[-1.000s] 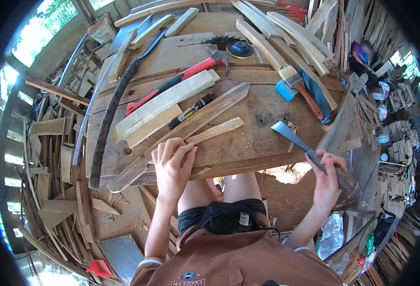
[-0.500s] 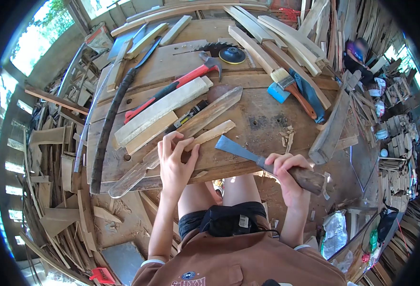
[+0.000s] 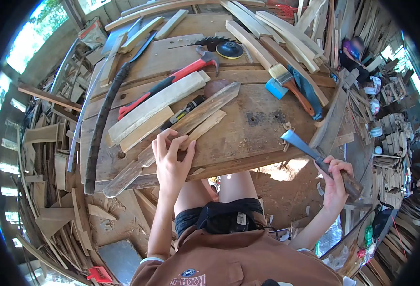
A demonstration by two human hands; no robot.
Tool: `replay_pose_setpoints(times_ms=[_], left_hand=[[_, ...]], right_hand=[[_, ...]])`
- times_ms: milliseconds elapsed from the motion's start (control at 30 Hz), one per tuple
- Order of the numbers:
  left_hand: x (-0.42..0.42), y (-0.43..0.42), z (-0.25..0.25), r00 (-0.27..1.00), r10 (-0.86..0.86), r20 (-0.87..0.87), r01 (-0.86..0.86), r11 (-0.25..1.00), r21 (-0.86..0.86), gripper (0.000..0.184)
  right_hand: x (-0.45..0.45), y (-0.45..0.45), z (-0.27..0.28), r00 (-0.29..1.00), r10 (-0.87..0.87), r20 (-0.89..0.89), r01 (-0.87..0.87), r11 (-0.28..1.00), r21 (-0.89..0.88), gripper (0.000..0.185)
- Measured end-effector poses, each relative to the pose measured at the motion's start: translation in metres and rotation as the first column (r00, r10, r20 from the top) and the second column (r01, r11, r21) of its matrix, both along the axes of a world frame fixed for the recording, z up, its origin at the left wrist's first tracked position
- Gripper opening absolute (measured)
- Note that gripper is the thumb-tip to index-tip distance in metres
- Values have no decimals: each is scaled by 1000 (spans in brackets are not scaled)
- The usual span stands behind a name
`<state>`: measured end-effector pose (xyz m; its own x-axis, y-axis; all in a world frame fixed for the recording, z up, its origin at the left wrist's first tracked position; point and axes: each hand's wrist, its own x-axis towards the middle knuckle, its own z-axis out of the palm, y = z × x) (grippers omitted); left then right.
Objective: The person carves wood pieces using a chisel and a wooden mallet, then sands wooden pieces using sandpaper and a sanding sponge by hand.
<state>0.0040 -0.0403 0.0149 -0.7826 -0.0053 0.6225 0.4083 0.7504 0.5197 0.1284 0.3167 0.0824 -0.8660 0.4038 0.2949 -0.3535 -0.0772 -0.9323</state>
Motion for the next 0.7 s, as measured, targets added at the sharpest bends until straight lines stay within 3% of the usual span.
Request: replay_pose_setpoints(times_ms=[100,233,433,700], left_hand=[[0,1,0,1000,6,-1,-6,1000,5,22],[1,1,1,1000,12,-13,-13,1000,-20,22],[1,0,-2,1000,-8,12,8,1000,22,26],[2,1,-2,1000,4,25,-5,1000,31,24]], right_hand=[[-5,-11,3,997,34,-65,-25,991,132,13],[-38,-54,-1,937,311,-161,-309,950,38,12],[-58,-96,-10,865,494,-89,-502,857,-115,11],[-16,-14,-13,952,304,28,-296,942,-154,12]])
